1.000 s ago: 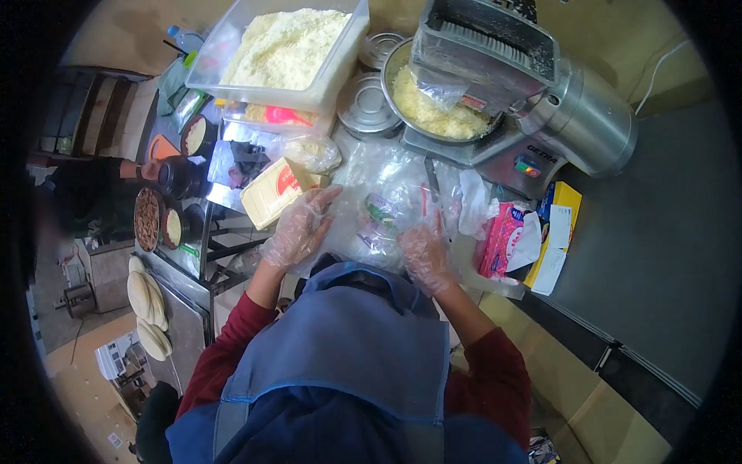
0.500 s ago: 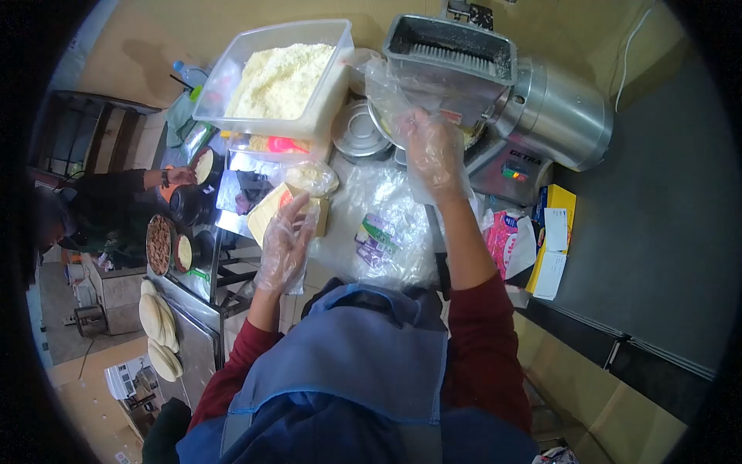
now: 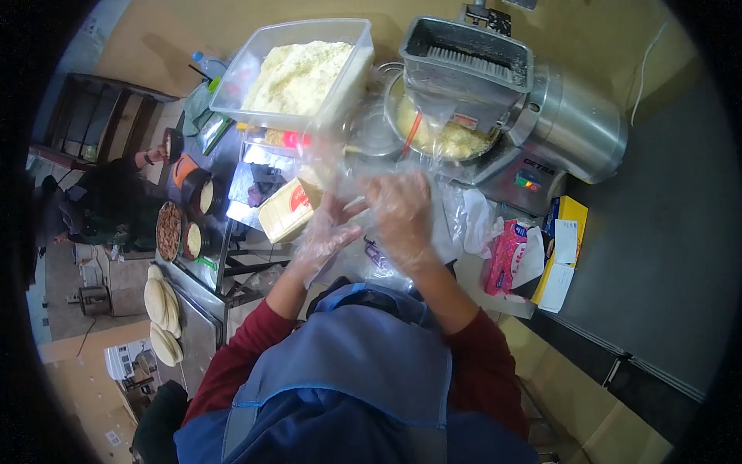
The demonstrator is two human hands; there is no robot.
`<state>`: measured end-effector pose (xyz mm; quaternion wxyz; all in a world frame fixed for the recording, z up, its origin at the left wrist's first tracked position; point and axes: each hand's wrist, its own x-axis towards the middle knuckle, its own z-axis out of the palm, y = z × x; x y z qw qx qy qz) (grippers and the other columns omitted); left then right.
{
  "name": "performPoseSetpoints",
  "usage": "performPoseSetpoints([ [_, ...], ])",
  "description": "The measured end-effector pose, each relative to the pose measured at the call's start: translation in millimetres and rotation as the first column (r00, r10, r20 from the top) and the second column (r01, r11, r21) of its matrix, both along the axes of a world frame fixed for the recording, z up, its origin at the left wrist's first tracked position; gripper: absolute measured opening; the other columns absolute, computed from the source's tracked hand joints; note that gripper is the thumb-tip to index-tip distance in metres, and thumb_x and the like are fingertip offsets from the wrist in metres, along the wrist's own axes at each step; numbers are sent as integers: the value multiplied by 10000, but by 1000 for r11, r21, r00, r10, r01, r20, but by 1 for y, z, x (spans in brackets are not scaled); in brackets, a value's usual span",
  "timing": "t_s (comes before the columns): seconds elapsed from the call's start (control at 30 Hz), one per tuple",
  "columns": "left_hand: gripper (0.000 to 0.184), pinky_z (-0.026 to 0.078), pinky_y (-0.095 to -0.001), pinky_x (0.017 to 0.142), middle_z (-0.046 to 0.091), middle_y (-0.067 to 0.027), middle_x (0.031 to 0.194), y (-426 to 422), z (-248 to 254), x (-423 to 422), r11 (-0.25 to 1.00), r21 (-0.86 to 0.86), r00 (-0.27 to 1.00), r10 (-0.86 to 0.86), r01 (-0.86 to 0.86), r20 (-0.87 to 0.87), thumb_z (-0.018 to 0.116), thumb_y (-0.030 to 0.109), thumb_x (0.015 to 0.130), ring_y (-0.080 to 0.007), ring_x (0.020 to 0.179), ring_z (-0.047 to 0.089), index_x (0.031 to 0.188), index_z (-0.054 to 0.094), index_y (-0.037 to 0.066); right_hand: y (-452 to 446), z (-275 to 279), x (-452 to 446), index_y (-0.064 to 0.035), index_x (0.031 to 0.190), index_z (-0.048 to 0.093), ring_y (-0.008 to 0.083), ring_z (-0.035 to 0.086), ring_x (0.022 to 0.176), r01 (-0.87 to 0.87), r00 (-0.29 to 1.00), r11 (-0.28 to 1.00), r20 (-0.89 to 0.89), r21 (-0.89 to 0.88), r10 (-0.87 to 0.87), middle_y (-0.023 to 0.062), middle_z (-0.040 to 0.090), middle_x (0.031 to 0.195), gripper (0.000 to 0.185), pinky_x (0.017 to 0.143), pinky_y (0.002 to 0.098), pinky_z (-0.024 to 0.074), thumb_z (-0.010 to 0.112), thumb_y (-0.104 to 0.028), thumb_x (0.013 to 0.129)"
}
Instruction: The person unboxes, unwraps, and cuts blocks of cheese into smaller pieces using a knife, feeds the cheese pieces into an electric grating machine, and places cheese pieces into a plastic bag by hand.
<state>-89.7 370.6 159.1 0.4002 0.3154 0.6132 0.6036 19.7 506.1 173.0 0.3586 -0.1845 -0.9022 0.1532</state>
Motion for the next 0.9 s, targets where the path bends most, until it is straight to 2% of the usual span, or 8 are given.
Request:
performPoseSetpoints([
  [0.07,1092,426,-420,1061,415,-234,1459,11,-11,1,1000,28,999,10,-12,47,775,238,848,-309,1310,478,1559,-25,24,-18,-2,7,-155,1174,689,220,614,969,-64,998,997,26,-35,65,38,653,1044,368,996,464,407,641,-97,813],
  [0.1,1028,396,-423,1088,357,-243,1496,21,5,16,973,178,949,86,-145,302,740,251,879,-321,1357,421,1566,4,44,-22,-16,7,-139,1214,666,251,617,992,-78,997,996,-5,-35,78,56,648,1079,419,984,472,427,633,-90,799],
  [0.2,956,388,-440,1092,313,-231,1519,31,7,19,944,184,859,153,-273,489,684,271,923,-320,1349,415,1574,9,81,-22,-15,11,-109,1248,641,296,612,1033,-160,979,984,115,-84,169,96,647,1086,433,988,491,438,593,-58,821],
  [0.3,759,449,-440,1032,274,-213,1546,36,3,12,979,106,917,123,-176,381,540,296,996,-326,1356,409,1582,78,158,-10,-8,13,-68,1239,630,353,605,1057,-236,968,884,-14,-403,252,151,639,1113,418,989,486,452,568,-36,827],
  [0.5,588,527,-399,916,362,-161,1516,47,2,8,995,-12,937,102,-104,333,445,304,1024,-321,1307,472,1560,239,177,34,-11,-7,-46,1239,603,382,592,1101,-237,972,861,-100,-451,215,170,617,1179,394,988,453,462,581,-51,846],
  [0.8,522,543,-401,877,506,-76,1418,66,-17,-3,992,-98,914,113,-81,390,435,291,1016,-248,1253,521,1506,372,121,51,-15,-19,-34,1236,565,378,585,1089,-222,973,955,19,-195,230,189,592,1185,374,939,420,477,604,-96,870],
  [0.87,521,534,-415,882,526,-78,1399,88,-9,-14,996,-83,929,58,-30,366,461,309,999,-240,1171,556,1475,416,103,85,-42,-42,-15,1201,587,371,587,1093,-175,984,560,-138,-810,109,194,593,1183,329,942,427,474,564,-165,909],
  [0.9,528,523,-425,889,530,-79,1397,100,-3,-22,1000,-18,941,1,6,337,488,312,982,-242,1100,587,1462,432,98,93,-41,-39,-7,1184,600,362,591,1088,-109,992,700,-124,-706,29,205,592,1189,316,940,424,475,533,-188,935],
])
